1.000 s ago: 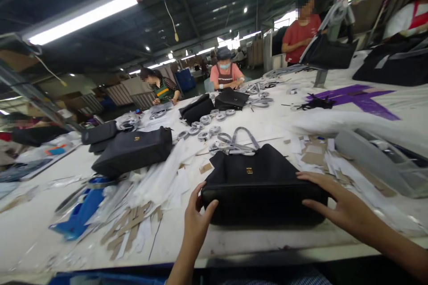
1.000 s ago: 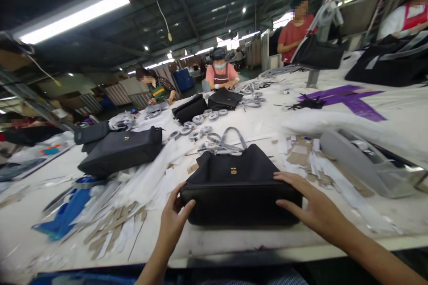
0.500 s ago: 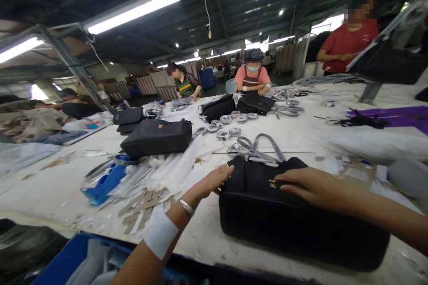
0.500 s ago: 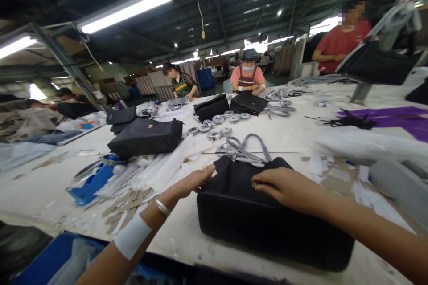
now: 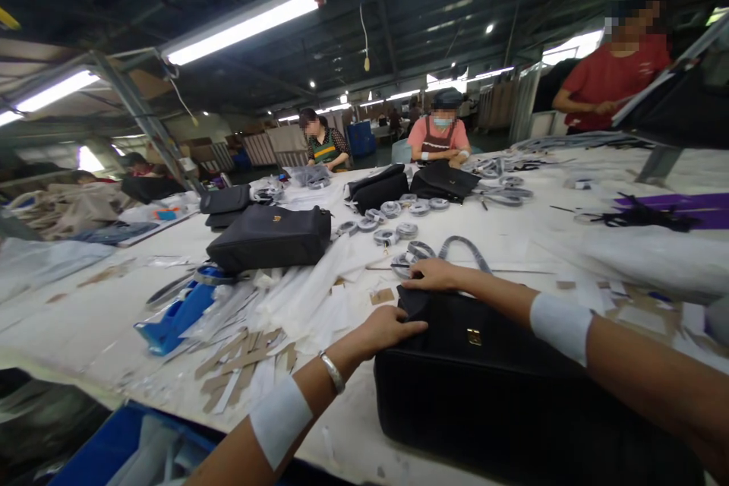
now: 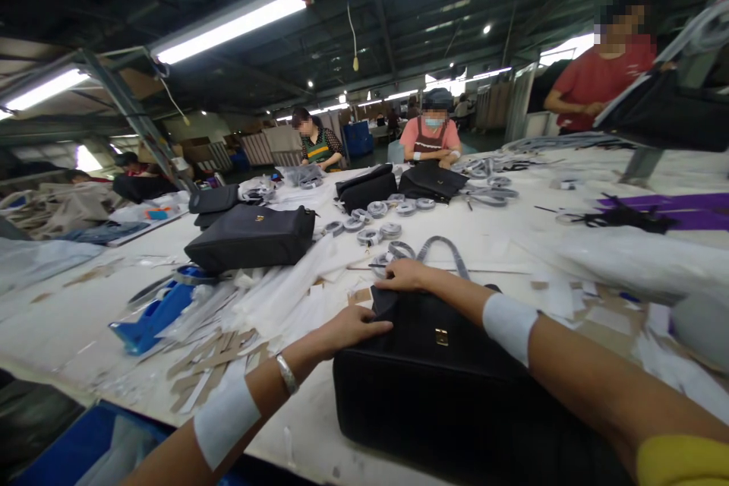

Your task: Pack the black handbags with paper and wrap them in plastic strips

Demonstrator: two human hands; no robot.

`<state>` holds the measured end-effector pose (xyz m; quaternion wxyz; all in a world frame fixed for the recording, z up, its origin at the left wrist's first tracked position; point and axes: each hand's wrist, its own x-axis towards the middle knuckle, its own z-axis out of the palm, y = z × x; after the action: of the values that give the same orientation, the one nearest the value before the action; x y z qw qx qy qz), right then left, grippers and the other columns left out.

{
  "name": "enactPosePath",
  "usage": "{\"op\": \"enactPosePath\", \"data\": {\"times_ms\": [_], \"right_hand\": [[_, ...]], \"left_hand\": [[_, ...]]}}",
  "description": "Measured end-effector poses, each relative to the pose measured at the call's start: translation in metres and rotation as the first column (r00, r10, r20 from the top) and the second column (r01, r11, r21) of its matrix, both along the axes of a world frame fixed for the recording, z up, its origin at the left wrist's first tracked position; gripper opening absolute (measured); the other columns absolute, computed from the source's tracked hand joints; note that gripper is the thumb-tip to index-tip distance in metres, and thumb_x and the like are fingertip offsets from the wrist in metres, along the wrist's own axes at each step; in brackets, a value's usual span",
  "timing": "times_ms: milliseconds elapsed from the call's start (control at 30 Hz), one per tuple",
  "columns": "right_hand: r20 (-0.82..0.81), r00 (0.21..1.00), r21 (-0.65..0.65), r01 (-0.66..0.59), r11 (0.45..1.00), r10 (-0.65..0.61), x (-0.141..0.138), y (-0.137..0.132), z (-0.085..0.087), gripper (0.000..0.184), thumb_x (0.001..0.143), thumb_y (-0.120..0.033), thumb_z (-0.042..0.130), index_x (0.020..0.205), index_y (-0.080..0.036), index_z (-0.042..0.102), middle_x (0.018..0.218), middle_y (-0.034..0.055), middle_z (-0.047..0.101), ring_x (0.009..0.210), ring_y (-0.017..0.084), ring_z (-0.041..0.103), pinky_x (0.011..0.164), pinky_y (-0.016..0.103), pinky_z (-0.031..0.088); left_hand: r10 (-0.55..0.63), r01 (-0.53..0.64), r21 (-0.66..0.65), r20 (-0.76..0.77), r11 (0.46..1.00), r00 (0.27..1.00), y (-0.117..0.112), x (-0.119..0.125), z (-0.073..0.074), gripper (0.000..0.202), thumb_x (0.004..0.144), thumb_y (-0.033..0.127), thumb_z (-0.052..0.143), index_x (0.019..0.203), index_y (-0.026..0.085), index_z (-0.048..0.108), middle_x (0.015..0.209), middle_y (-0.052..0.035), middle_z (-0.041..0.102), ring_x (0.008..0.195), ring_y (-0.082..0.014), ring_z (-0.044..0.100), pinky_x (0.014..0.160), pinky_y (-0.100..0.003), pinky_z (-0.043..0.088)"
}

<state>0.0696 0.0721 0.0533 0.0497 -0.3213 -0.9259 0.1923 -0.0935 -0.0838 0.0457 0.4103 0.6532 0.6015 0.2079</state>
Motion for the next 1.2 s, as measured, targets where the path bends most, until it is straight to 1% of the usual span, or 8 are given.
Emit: {"op": "enactPosePath", "data": {"times_ms": [133,267,433,633,767,867,1000,1200], "right_hand": [[-0.105,0.993,-0.114,0.049,0.992,-0.061,0.008,0.005,0.005,0.039,0.072,-0.057,0.071,0.08,-0.018,0.07,0.08,0.0044,0.068,0.076,0.021,0.059,0.067,0.028,0.042],[-0.28,0.936,-0.201,0.158,0.967,-0.212,0.004,-0.001,0.002,0.037,0.078,-0.055,0.065,0.08,-0.019,0.067,0.076,0.0006,0.065,0.075,0.018,0.057,0.064,0.026,0.041],[-0.425,0.812,-0.294,0.295,0.909,-0.401,-0.01,-0.015,-0.004,0.038,0.084,-0.054,0.056,0.087,-0.016,0.065,0.077,0.0027,0.067,0.073,0.017,0.06,0.06,0.025,0.042],[-0.482,0.748,-0.241,0.388,0.89,-0.456,-0.013,-0.016,0.002,0.03,0.08,-0.048,0.064,0.077,-0.018,0.064,0.079,0.0034,0.068,0.079,0.019,0.06,0.064,0.027,0.041],[-0.475,0.738,-0.19,0.445,0.875,-0.479,-0.005,-0.013,0.005,0.029,0.081,-0.046,0.062,0.075,-0.019,0.064,0.08,0.0042,0.069,0.08,0.02,0.061,0.067,0.028,0.04],[-0.458,0.745,-0.15,0.474,0.868,-0.486,0.003,-0.01,0.008,0.027,0.082,-0.045,0.062,0.073,-0.019,0.064,0.081,0.0046,0.069,0.082,0.021,0.061,0.069,0.028,0.04],[-0.427,0.748,-0.13,0.505,0.853,-0.508,0.007,-0.005,0.008,0.026,0.081,-0.043,0.062,0.073,-0.019,0.065,0.082,0.005,0.069,0.084,0.021,0.061,0.072,0.028,0.041],[-0.341,0.754,-0.256,0.5,0.828,-0.561,0.002,-0.002,-0.002,0.041,0.082,-0.057,0.059,0.076,-0.018,0.07,0.071,0.0042,0.066,0.071,0.02,0.061,0.063,0.029,0.043]], "left_hand": [[0.016,-0.012,0.039,-0.109,0.999,0.994,-0.011,0.005,0.01,0.044,0.077,0.059,0.064,0.068,0.016,0.067,0.061,-0.0012,0.059,0.064,-0.0191,0.054,0.058,-0.03,0.033],[0.073,-0.039,0.165,-0.209,0.986,0.975,-0.026,0.007,0.019,0.044,0.083,0.059,0.057,0.078,0.018,0.07,0.071,-0.0029,0.066,0.071,-0.0222,0.06,0.062,-0.03,0.036],[0.189,-0.097,0.281,-0.32,0.955,0.929,-0.037,0.008,0.026,0.043,0.085,0.058,0.053,0.089,0.019,0.07,0.087,-0.0086,0.072,0.083,-0.0286,0.064,0.07,-0.033,0.041],[0.152,-0.117,0.133,-0.293,0.984,0.944,-0.016,0.013,0.041,0.069,0.086,0.074,0.037,0.096,0.015,0.072,0.098,-0.0142,0.074,0.094,-0.0328,0.066,0.08,-0.036,0.046],[0.119,-0.112,0.039,-0.277,0.993,0.953,0.005,0.017,0.049,0.077,0.08,0.082,0.039,0.08,0.013,0.074,0.081,-0.0128,0.074,0.076,-0.029,0.068,0.067,-0.033,0.049],[0.124,-0.116,0.047,-0.292,0.992,0.948,0.011,0.02,0.044,0.072,0.08,0.079,0.044,0.079,0.013,0.073,0.079,-0.0122,0.073,0.073,-0.0282,0.067,0.064,-0.033,0.048],[0.192,-0.137,0.183,-0.331,0.974,0.924,0.009,0.02,0.033,0.057,0.085,0.067,0.049,0.081,0.015,0.07,0.082,-0.0117,0.072,0.081,-0.0284,0.066,0.07,-0.033,0.045],[0.287,-0.146,0.354,-0.387,0.924,0.876,-0.001,0.017,0.034,0.026,0.085,0.043,0.059,0.097,0.021,0.067,0.094,-0.007,0.072,0.09,-0.0262,0.066,0.073,-0.031,0.044]]}}
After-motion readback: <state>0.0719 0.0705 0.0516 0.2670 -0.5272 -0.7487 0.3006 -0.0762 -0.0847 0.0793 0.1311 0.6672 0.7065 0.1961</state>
